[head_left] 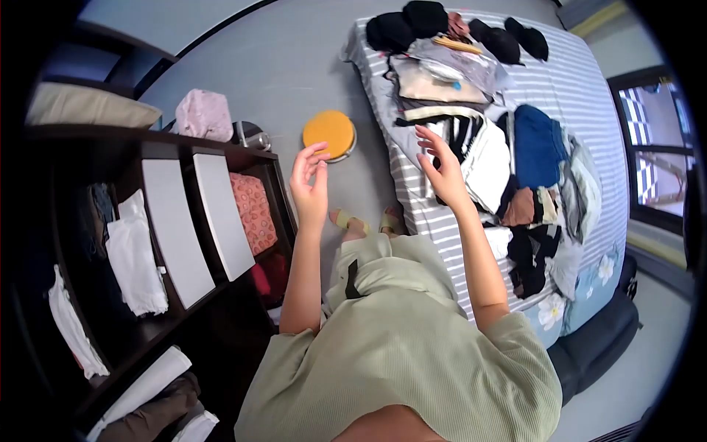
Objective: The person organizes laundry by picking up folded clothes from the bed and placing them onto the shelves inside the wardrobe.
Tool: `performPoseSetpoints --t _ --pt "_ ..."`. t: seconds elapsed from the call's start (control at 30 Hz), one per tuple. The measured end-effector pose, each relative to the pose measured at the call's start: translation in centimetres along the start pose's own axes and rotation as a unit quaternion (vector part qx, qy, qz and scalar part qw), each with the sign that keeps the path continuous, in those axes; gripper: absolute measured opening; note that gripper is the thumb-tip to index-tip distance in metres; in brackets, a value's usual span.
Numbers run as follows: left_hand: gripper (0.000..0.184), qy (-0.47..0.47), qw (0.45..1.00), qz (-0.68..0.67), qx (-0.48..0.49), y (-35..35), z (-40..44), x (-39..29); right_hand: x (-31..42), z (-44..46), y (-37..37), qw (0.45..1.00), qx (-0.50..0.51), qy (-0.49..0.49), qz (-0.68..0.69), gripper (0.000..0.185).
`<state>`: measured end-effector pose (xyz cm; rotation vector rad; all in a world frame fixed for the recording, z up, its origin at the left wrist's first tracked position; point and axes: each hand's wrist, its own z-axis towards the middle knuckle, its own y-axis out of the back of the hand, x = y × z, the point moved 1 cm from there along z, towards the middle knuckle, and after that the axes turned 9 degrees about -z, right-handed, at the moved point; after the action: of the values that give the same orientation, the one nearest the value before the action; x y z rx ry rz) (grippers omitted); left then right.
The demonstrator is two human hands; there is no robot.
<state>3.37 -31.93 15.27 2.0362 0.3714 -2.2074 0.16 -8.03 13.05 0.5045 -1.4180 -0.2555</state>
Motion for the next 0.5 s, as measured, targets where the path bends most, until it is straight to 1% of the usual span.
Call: performPoseSetpoints --t 0.17,0.23,0.4,0.5 --pt "0.025 0.043 0.997 -0.025 0.063 -3.9 -1.3 2.7 -5.2 -3.9 3.9 0.997 -0.056 -0.05 0.001 0.045" --pt "0.025 0.062 0.994 -0.038 0.083 -5.2 -1.5 3.9 -6.9 -5.5 5.2 0.994 -0.071 -0.081 -0.022 0.045" --pt "0.024 0.109 0.985 -0.044 0.123 -7.8 -1.4 6.2 -11.3 -9.0 7.0 0.983 -0.108 -0.149 -0.019 0.047" --pt "0.025 0.14 0.979 -0.046 0.142 -9.7 -0.7 7.6 -13.3 -10.5 7.4 0.976 -0.129 -0.172 -0.014 0.047"
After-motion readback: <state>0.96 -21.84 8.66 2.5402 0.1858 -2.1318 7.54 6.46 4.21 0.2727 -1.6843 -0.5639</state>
